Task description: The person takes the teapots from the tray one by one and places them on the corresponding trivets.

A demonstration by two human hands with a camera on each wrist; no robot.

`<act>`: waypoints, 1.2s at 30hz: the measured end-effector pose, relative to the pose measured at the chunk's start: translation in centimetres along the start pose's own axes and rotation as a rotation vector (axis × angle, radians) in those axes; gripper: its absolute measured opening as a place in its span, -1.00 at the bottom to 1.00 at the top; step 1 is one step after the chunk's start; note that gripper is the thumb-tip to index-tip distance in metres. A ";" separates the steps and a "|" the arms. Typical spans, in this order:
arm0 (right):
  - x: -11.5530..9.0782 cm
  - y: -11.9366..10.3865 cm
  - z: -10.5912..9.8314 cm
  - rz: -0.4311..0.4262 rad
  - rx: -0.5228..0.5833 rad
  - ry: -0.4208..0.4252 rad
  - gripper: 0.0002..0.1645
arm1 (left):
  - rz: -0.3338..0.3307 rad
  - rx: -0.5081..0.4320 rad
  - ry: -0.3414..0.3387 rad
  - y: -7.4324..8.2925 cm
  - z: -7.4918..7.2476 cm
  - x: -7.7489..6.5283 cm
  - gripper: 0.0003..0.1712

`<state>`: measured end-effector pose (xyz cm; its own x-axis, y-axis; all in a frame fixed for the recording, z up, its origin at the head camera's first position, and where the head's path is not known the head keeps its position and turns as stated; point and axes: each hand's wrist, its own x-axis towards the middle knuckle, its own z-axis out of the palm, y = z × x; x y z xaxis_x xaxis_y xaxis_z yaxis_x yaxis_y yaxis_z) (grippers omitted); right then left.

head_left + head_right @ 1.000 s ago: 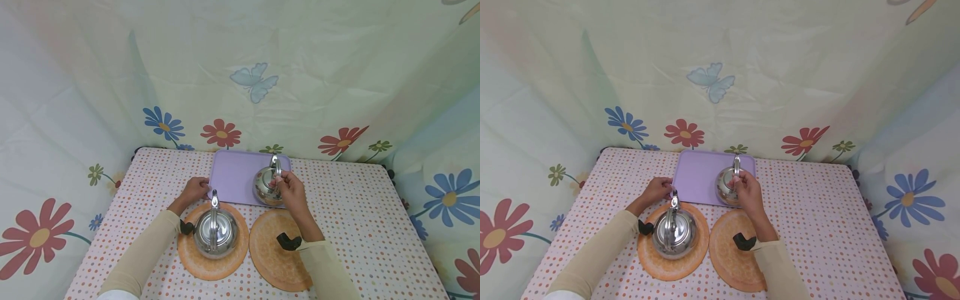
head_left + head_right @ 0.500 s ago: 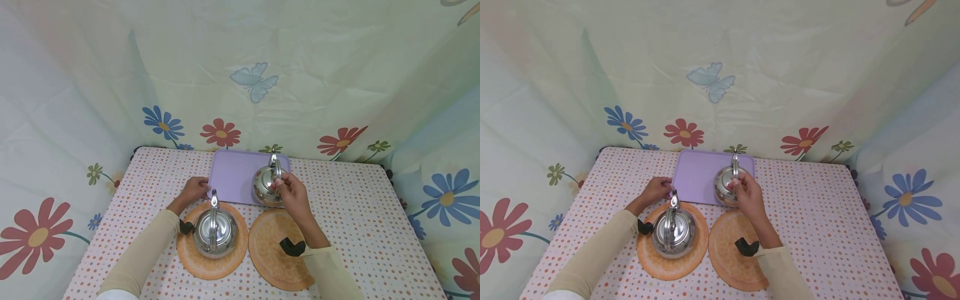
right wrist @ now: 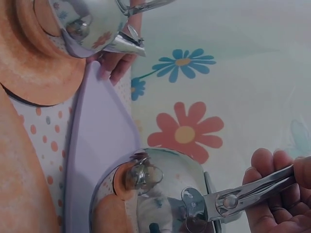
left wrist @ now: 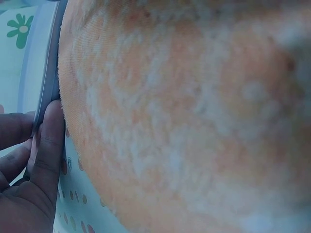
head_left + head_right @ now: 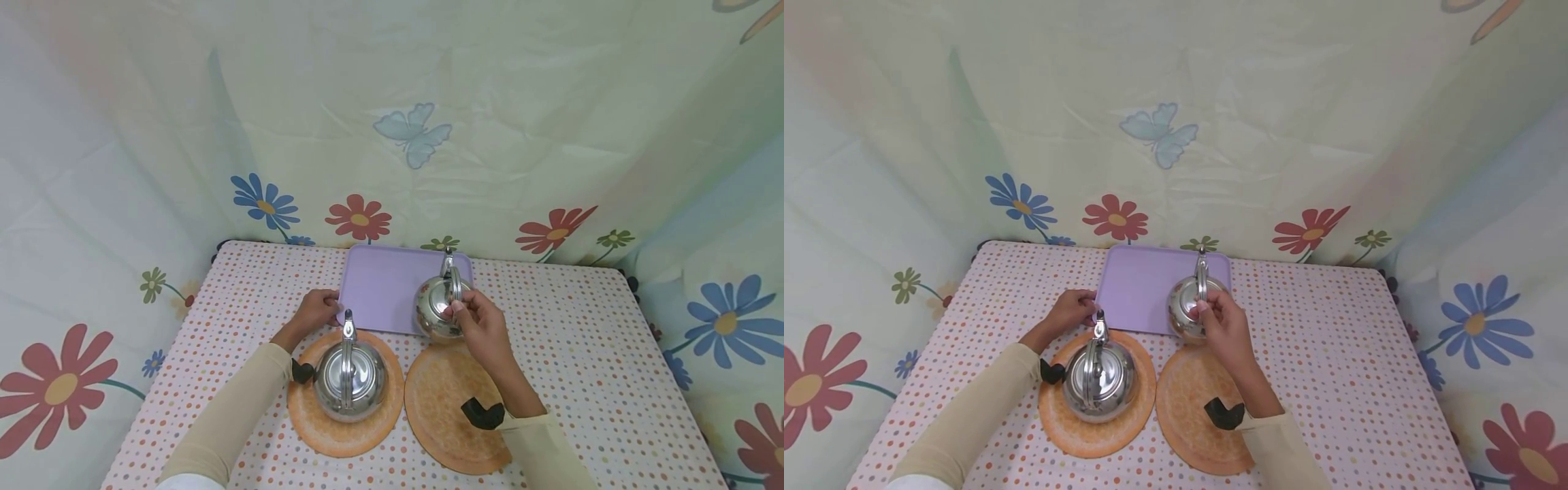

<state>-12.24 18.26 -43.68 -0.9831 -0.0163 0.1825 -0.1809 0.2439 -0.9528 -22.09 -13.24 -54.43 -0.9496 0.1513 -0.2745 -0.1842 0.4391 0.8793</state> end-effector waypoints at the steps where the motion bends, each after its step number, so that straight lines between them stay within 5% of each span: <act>1: -0.1 0.0 0.0 -0.006 -0.002 -0.002 -0.84 | 0.002 0.002 0.000 0.0 0.0 0.0 -0.49; 13: -1.8 -0.2 -0.5 -0.049 -0.015 -0.011 -0.84 | 0.046 0.000 -0.009 -0.1 0.0 0.1 -0.52; 36: -4.1 -0.7 -1.7 -0.062 0.002 0.007 -0.79 | -0.004 0.042 -0.002 -0.2 0.0 0.2 -0.47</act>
<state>-8.07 19.79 -43.35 -0.9698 -0.0248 0.2425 -0.2413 0.2404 -0.9402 -22.26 -13.28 -54.73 -0.9484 0.1509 -0.2788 -0.1772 0.4767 0.8610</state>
